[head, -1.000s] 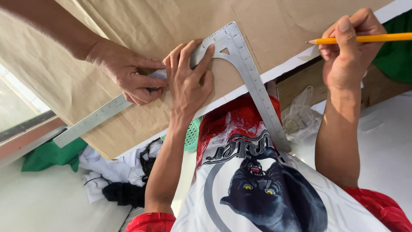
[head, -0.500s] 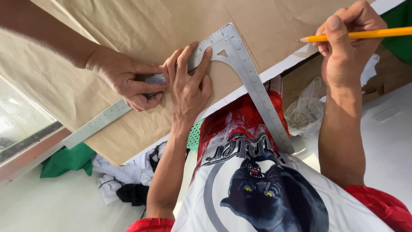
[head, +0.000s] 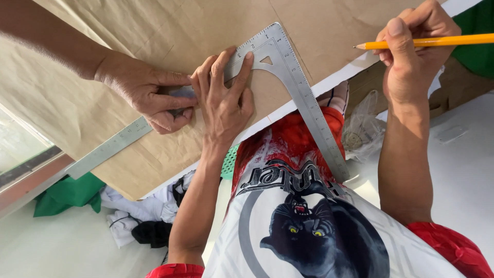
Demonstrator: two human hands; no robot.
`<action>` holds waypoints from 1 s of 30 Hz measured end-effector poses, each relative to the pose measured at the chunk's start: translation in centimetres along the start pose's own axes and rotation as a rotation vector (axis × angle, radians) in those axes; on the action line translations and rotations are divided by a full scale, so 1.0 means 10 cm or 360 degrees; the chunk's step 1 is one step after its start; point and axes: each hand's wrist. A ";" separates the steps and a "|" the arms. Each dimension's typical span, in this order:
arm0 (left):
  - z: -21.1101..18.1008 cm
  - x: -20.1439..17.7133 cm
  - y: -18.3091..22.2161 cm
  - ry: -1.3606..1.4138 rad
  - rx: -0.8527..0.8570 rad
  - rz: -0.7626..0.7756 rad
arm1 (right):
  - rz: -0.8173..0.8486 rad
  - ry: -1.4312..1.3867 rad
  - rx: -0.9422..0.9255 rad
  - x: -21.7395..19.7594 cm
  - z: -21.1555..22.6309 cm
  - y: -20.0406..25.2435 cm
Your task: Using an L-square ruler and a pencil to draw lines and marks on brown pattern paper for garment construction.
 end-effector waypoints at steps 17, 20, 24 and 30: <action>0.11 0.17 0.21 -0.0174 0.0031 0.0140 | -0.0046 0.0064 -0.0042 -0.02 -0.04 0.01; 0.10 0.14 0.13 -0.0076 0.0159 -0.0120 | -0.0066 0.0092 -0.0031 -0.03 -0.07 0.02; 0.10 0.11 0.04 0.0127 0.0186 -0.0255 | -0.0081 0.0078 -0.0049 -0.05 -0.08 0.01; 0.15 0.17 0.12 0.0121 0.0166 -0.0225 | -0.0009 0.0146 -0.0113 -0.03 -0.05 0.01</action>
Point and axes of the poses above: each hand's wrist, its own y-axis away from the middle knuckle, its own x-axis out of the palm, z = x × y, and after that the axes turned 1 degree about x, right-handed
